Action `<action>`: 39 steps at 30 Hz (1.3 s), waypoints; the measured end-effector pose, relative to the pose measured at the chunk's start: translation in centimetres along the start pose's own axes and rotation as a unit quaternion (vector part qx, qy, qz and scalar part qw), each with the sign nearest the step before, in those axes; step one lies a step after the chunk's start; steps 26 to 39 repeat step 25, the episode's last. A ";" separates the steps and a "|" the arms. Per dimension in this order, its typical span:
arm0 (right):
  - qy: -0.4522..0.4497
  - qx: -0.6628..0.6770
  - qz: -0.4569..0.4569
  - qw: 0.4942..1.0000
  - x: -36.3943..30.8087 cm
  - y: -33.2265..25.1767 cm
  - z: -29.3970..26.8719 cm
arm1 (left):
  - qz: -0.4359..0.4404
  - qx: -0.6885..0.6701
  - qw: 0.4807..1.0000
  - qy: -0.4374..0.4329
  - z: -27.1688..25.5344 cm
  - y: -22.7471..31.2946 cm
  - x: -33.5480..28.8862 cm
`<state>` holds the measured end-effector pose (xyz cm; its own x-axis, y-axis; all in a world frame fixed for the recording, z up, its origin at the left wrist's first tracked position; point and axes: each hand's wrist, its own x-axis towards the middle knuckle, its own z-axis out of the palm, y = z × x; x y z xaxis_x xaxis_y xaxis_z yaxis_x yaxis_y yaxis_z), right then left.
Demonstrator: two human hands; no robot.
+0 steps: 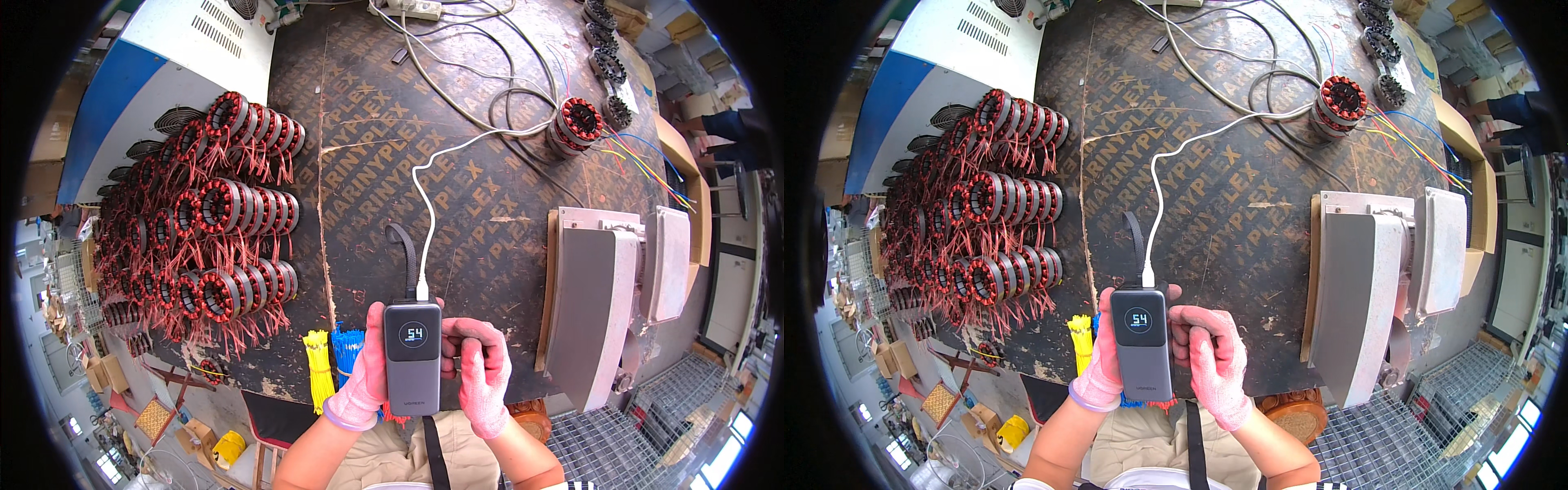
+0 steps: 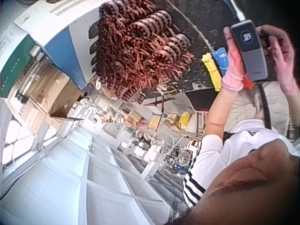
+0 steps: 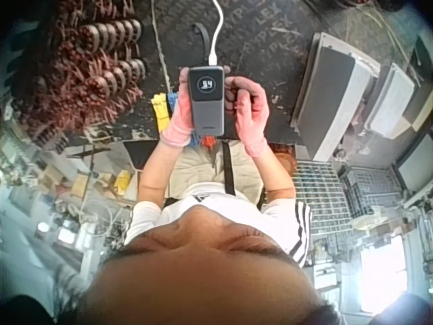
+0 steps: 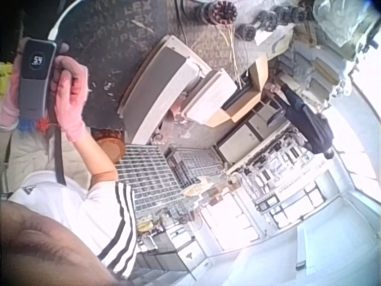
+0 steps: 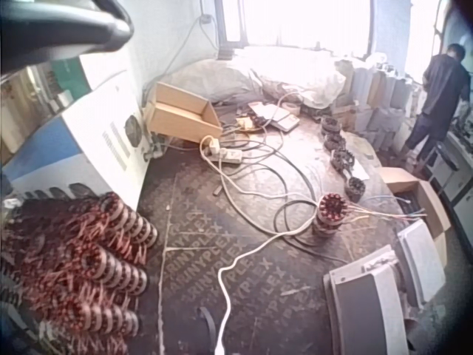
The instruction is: The person secures wire coils using plastic cable ties, then trims the excess length of the ties using a pair of cutters. They also connect a cable to a handheld device.
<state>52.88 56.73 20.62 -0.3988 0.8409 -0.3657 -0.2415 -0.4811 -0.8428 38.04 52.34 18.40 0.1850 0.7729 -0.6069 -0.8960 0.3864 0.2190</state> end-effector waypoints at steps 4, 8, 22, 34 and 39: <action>-0.002 -0.008 -0.008 1.000 -0.1 0.2 -0.3 | -0.001 -0.048 0.999 0.012 0.2 -0.1 0.0; 0.025 -0.154 -0.115 0.981 0.4 -0.9 0.0 | -0.009 -0.088 0.990 -0.112 -3.1 -0.8 0.2; -0.354 -0.349 -0.278 0.822 0.3 -2.1 -1.9 | 0.012 -0.145 0.985 -0.087 -3.4 -0.7 0.4; -0.274 -0.299 -0.164 0.899 -0.6 -0.5 -3.9 | -0.001 -0.084 0.996 -0.042 -3.1 0.1 0.7; -0.274 -0.299 -0.164 0.899 -0.6 -0.5 -3.9 | -0.001 -0.084 0.996 -0.042 -3.1 0.1 0.7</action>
